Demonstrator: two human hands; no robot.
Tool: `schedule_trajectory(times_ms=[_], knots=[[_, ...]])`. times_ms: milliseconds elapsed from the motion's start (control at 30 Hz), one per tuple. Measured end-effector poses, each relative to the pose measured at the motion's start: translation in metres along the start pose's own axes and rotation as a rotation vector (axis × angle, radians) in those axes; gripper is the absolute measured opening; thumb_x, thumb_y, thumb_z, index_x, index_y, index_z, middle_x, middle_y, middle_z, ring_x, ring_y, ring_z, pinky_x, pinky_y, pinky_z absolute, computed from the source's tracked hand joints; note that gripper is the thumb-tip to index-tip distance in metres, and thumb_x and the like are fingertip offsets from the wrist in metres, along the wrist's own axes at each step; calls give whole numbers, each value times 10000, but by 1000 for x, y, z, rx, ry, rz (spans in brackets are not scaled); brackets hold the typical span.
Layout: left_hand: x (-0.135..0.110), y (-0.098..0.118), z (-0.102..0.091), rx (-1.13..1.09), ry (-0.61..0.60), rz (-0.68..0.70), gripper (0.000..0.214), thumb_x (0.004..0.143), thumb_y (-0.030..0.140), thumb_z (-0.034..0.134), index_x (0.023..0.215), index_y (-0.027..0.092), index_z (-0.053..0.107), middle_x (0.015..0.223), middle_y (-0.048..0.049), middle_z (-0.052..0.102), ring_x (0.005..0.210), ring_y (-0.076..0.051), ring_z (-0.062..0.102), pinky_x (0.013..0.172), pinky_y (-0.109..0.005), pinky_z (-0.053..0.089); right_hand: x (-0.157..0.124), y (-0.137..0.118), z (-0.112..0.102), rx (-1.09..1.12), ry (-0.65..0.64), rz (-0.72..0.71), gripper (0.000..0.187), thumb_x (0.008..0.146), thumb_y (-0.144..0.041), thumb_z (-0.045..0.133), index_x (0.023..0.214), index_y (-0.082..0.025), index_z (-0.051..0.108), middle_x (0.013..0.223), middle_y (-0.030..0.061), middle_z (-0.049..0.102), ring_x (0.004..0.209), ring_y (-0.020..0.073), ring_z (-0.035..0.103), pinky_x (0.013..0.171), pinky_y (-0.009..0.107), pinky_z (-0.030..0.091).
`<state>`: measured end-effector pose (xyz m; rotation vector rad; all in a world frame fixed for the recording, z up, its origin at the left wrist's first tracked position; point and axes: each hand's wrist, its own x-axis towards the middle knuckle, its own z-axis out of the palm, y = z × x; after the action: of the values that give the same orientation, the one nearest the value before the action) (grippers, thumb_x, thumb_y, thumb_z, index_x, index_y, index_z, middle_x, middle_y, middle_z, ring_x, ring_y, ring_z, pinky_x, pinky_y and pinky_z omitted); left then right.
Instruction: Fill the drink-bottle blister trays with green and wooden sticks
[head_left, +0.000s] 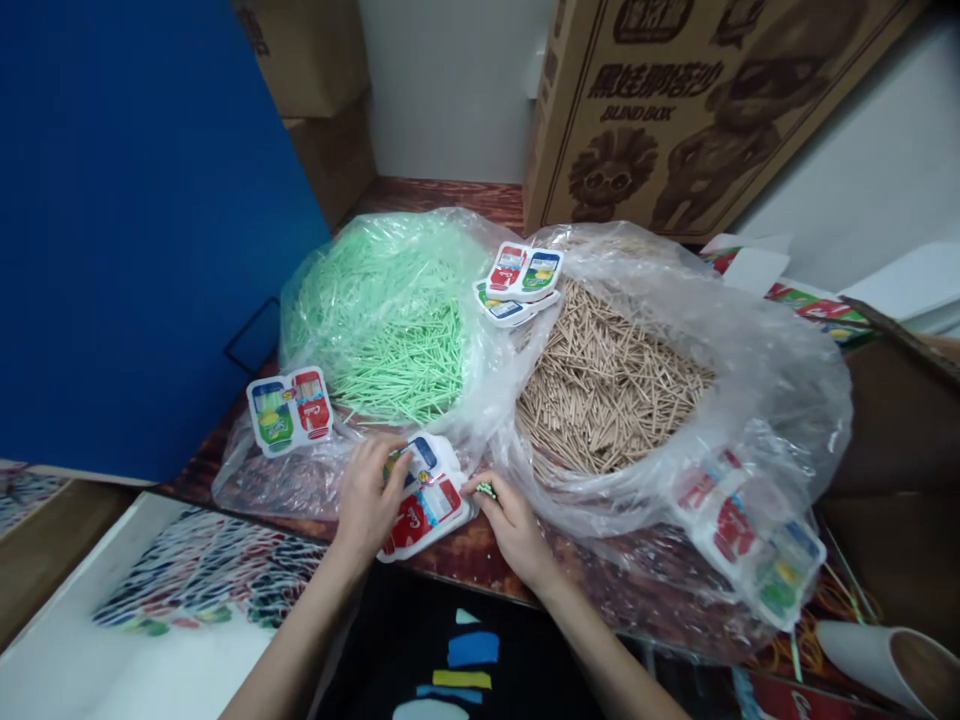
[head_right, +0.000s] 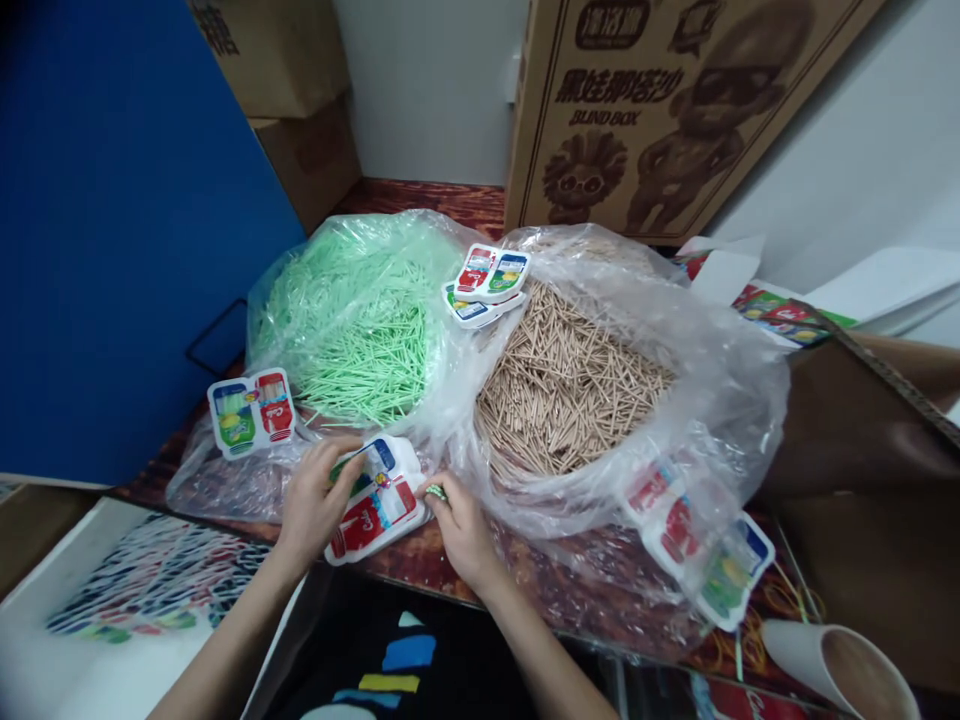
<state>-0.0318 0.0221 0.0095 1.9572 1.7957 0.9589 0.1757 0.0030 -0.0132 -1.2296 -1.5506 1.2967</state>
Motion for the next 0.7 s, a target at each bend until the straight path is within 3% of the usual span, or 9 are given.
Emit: schedule_trajectory(times_ms=[100, 200, 400, 700], knots=[[-8, -17, 4, 193, -37, -23, 254, 849, 325, 565, 1056, 185, 611, 1022, -101, 619, 977, -287, 564, 862, -426, 443, -3, 8, 3, 4, 11, 2, 165, 925, -271, 438, 892, -238, 597, 889, 22, 637, 903, 208, 597, 834, 318, 431], [-6, -23, 10, 247, -81, -55, 299, 802, 350, 615, 1061, 203, 594, 986, -82, 599, 944, -286, 562, 835, -420, 441, -3, 11, 2, 40, 24, 7, 174, 924, -268, 435, 883, -240, 602, 879, 21, 644, 928, 212, 603, 857, 324, 429], [7, -34, 16, 77, -121, -195, 179, 747, 337, 633, 787, 216, 507, 776, 8, 562, 764, -207, 565, 697, -319, 435, -4, 14, -3, 118, 31, 16, 185, 924, -265, 449, 920, -238, 632, 945, 31, 679, 966, 214, 621, 885, 336, 436], [10, -32, 17, -35, -74, -284, 154, 732, 340, 614, 777, 209, 547, 764, 14, 590, 741, -190, 566, 698, -303, 435, 0, 17, -7, 159, 8, 32, 208, 939, -281, 456, 952, -209, 650, 968, 44, 691, 958, 198, 627, 886, 312, 438]])
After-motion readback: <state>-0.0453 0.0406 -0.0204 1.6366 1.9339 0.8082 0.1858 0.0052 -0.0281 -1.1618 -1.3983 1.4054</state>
